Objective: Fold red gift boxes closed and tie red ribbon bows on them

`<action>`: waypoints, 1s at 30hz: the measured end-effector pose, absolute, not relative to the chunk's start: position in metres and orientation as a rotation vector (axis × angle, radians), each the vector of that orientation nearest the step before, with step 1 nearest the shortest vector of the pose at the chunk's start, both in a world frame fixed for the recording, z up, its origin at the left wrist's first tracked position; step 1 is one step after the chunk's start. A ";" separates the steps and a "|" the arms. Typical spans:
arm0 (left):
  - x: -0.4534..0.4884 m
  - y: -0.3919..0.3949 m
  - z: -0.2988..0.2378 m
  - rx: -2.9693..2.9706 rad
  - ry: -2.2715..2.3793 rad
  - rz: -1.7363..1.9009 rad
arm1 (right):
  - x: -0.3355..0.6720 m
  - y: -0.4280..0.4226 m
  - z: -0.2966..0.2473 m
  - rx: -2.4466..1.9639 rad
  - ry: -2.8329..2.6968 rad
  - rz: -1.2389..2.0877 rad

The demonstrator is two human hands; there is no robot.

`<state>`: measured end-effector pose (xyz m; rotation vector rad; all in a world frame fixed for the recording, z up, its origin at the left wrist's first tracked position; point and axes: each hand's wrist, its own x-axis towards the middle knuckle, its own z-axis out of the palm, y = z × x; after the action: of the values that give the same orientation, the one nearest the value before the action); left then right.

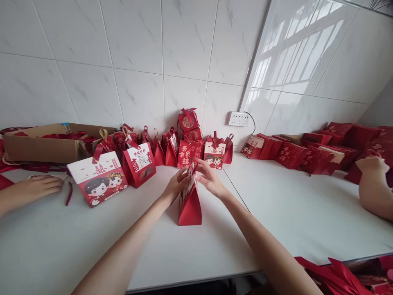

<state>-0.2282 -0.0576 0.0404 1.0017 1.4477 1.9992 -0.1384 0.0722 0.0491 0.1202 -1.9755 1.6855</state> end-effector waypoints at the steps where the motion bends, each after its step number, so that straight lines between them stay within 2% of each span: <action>1: -0.229 -0.058 0.041 1.027 1.481 2.004 | -0.138 0.073 0.046 0.057 -1.942 1.677; 4: -0.229 -0.060 0.043 1.054 1.637 2.036 | -0.134 0.076 0.043 -0.107 -1.818 1.706; 8: -0.217 -0.059 0.043 1.083 2.014 2.139 | -0.117 0.070 0.051 -0.036 -1.654 1.793; 12: -0.209 -0.059 0.039 1.215 2.402 2.228 | -0.106 0.056 0.057 -0.089 -1.745 1.442; 17: -0.204 -0.063 0.040 1.225 2.088 2.365 | -0.106 0.044 0.057 -0.111 -1.815 1.064; 20: -0.200 -0.065 0.045 1.300 1.926 2.405 | -0.106 0.040 0.057 -0.100 -1.813 1.037; 30: -0.198 -0.077 0.060 2.034 2.033 2.185 | -0.103 0.034 0.055 -0.064 -1.812 0.953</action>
<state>-0.1981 -0.0767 0.0603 2.0338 2.0334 2.1854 -0.1033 0.0340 0.0553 -0.0637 -1.8122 0.9532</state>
